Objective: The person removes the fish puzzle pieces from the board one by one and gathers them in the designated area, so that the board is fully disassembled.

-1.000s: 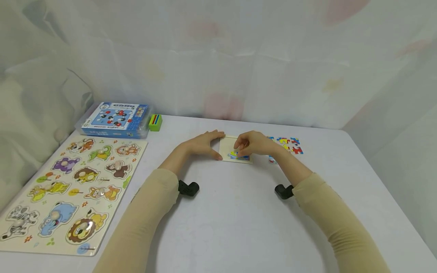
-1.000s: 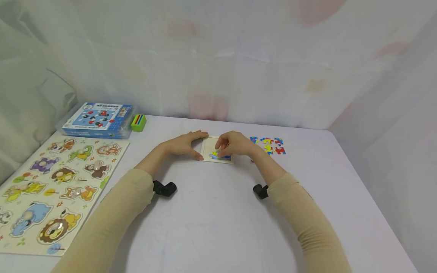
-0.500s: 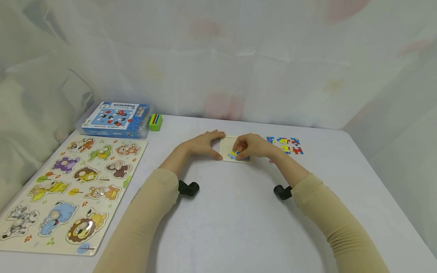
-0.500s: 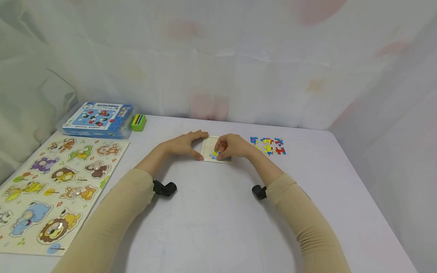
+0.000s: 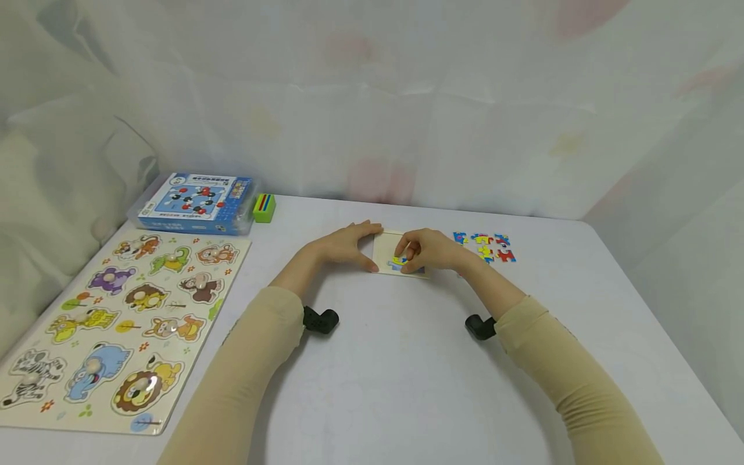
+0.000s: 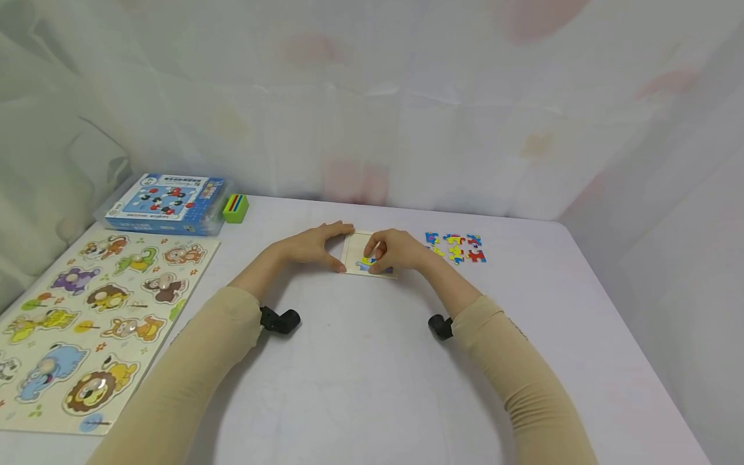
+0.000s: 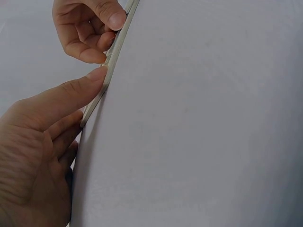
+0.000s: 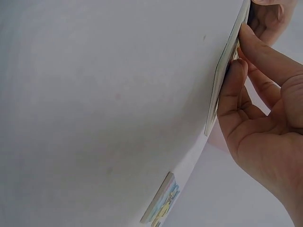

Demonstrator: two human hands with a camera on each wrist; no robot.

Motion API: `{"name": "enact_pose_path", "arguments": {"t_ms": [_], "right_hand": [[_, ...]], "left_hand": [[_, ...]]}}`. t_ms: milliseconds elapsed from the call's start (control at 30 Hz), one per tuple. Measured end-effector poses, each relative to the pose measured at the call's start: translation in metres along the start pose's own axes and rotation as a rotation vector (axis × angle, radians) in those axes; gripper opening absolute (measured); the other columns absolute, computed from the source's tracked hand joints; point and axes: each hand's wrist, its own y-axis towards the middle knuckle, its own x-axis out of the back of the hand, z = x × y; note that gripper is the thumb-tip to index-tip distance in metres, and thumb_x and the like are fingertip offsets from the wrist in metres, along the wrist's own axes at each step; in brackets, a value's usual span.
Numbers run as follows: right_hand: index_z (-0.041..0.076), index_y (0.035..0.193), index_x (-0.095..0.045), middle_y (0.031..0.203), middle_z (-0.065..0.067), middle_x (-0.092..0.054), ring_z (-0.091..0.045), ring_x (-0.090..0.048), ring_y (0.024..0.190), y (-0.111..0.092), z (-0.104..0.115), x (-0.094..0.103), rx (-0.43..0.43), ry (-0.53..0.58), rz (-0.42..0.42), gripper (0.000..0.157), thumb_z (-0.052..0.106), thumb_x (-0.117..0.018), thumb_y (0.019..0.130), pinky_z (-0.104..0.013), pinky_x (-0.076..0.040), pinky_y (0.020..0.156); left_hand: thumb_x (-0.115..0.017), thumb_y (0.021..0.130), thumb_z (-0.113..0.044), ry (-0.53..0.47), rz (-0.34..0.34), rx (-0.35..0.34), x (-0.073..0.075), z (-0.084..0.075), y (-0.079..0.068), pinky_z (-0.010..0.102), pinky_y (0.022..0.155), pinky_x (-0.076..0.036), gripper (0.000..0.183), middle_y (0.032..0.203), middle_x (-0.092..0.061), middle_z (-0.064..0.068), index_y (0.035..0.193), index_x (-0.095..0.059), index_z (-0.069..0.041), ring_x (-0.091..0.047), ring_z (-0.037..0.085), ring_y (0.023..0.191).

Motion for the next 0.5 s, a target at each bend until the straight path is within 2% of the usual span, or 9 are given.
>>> {"name": "enact_pose_path", "arguments": {"t_ms": [500], "right_hand": [[0.015,0.109,-0.066,0.086,0.000,-0.055,-0.015,-0.050,0.078,-0.0001,-0.0001,-0.0014,0.018,-0.020,0.000,0.031,0.018,-0.080,0.082,-0.025,-0.040,0.070]], "left_hand": [[-0.079,0.077,-0.044,0.000,-0.002,-0.005,0.0005,-0.0016,-0.0014,0.062,0.125,-0.009,0.095,0.169,-0.011,0.001,0.156,-0.028,-0.030,-0.002,0.035,0.157]]}}
